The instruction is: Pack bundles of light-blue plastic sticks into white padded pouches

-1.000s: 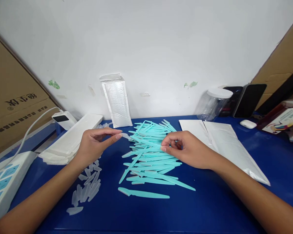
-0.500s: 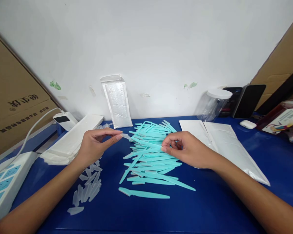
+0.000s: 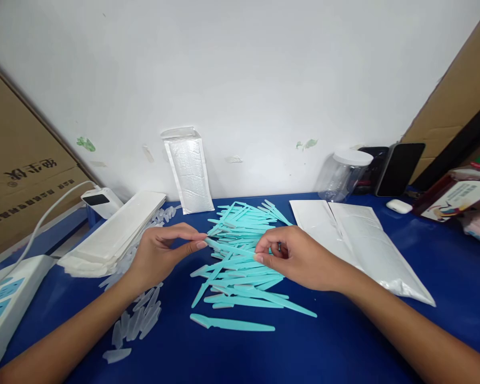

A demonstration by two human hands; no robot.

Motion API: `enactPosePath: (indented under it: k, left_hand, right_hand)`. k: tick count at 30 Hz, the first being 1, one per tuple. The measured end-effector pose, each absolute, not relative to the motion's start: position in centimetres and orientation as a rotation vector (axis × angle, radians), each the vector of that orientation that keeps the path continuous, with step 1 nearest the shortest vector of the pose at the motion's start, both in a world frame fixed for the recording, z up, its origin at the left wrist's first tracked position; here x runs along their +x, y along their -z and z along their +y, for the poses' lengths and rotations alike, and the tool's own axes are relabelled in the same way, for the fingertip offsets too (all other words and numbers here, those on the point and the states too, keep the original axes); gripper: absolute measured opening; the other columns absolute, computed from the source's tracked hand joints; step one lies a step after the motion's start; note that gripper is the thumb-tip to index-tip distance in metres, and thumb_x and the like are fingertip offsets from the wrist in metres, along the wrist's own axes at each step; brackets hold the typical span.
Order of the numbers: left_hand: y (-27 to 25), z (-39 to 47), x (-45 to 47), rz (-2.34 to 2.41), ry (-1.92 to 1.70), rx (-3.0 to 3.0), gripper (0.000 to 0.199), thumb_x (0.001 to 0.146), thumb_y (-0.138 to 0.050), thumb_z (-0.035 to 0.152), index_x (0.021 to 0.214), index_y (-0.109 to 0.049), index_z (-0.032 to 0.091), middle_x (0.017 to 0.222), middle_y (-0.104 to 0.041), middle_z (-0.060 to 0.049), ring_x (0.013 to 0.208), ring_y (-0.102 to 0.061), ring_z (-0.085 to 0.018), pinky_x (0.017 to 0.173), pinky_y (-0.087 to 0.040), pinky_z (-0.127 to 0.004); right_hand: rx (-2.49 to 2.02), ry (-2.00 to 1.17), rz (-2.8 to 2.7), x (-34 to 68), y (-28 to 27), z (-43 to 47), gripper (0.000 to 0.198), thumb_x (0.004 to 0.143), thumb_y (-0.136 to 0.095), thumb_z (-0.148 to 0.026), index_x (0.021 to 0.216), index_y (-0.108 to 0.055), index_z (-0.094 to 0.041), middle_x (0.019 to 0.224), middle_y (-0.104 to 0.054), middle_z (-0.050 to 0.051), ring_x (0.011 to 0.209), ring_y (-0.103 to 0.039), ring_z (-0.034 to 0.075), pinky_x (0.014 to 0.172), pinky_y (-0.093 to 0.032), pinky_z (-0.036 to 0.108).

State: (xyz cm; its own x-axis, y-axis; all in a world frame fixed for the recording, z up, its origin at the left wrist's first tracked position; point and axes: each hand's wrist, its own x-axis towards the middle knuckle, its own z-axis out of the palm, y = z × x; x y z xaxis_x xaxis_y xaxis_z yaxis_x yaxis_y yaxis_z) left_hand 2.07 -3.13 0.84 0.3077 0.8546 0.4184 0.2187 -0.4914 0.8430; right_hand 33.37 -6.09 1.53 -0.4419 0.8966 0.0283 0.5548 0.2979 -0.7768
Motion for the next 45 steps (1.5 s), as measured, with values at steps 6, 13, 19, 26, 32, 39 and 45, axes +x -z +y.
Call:
enactPosePath:
  k: [6, 13, 19, 26, 32, 39, 45]
  left_hand:
    - [-0.8, -3.4, 2.3, 0.999, -1.208, 1.909, 0.010, 0.087, -0.087, 0.035, 0.095, -0.087, 0.028, 0.095, -0.084, -0.005, 0.086, -0.077, -0.024, 0.084, -0.065, -0.041]
    - [-1.7, -2.9, 1.9, 1.090, -1.396, 2.139, 0.023, 0.097, -0.075, 0.031, 0.120, -0.079, 0.027, 0.130, -0.076, -0.007, 0.117, -0.070, -0.026, 0.092, -0.060, -0.038]
    - [-1.3, -2.2, 1.4, 1.087, -1.381, 2.246, 0.007, 0.099, -0.072, 0.025, 0.100, -0.079, 0.023, 0.102, -0.079, -0.004, 0.101, -0.071, -0.021, 0.088, -0.056, -0.035]
    - [-0.9, -2.3, 1.5, 1.044, -1.361, 2.380, 0.007, 0.099, -0.071, 0.020, 0.100, -0.077, 0.024, 0.102, -0.080, -0.002, 0.100, -0.072, -0.021, 0.099, -0.052, -0.038]
    - [-0.1, -0.9, 0.5, 1.208, -1.381, 2.371, 0.008, 0.099, -0.071, 0.024, 0.099, -0.079, 0.024, 0.098, -0.079, -0.002, 0.096, -0.070, -0.022, 0.091, -0.053, -0.038]
    - [0.8, 0.5, -0.3, 1.368, -1.358, 2.288, 0.012, 0.098, -0.070, 0.030, 0.096, -0.080, 0.024, 0.100, -0.081, -0.002, 0.096, -0.069, -0.023, 0.086, -0.054, -0.036]
    - [0.6, 1.2, -0.6, 1.437, -1.335, 2.260, 0.015, 0.097, -0.070, 0.033, 0.098, -0.081, 0.024, 0.103, -0.081, -0.002, 0.093, -0.071, -0.022, 0.084, -0.056, -0.035]
  right_hand:
    - [-1.296, -0.999, -2.051, 33.1, -1.7, -6.4, 0.033, 0.096, -0.070, -0.054, 0.090, -0.078, -0.022, 0.075, -0.065, 0.002, 0.064, -0.046, 0.016, 0.060, -0.041, 0.031]
    - [-1.448, -0.640, -1.812, 36.9, -2.6, -3.2, 0.043, 0.089, -0.072, -0.064, 0.085, -0.080, -0.022, 0.083, -0.077, 0.007, 0.075, -0.067, 0.023, 0.069, -0.050, 0.034]
    - [-1.816, -0.119, -1.723, 39.9, -0.3, -0.4, 0.034, 0.088, -0.066, -0.051, 0.081, -0.079, -0.021, 0.080, -0.080, 0.009, 0.074, -0.072, 0.028, 0.064, -0.047, 0.036]
    - [-1.947, 0.005, -1.905, 38.7, 0.0, -1.3, 0.028, 0.089, -0.064, -0.046, 0.083, -0.080, -0.023, 0.085, -0.081, 0.006, 0.076, -0.072, 0.026, 0.062, -0.046, 0.034]
    - [-2.088, -0.043, -2.037, 38.9, 0.6, -1.3, 0.026, 0.089, -0.069, -0.048, 0.084, -0.078, -0.024, 0.087, -0.080, 0.005, 0.078, -0.071, 0.026, 0.062, -0.045, 0.034]
    - [-2.006, 0.100, -2.159, 38.7, 1.3, -0.7, 0.039, 0.095, -0.069, -0.050, 0.112, -0.074, -0.016, 0.113, -0.077, 0.012, 0.102, -0.071, 0.029, 0.081, -0.052, 0.036]
    - [-2.049, 0.185, -2.285, 37.8, 1.4, 0.1, 0.025, 0.104, -0.060, -0.034, 0.107, -0.075, -0.015, 0.110, -0.076, 0.013, 0.099, -0.071, 0.027, 0.078, -0.052, 0.034]
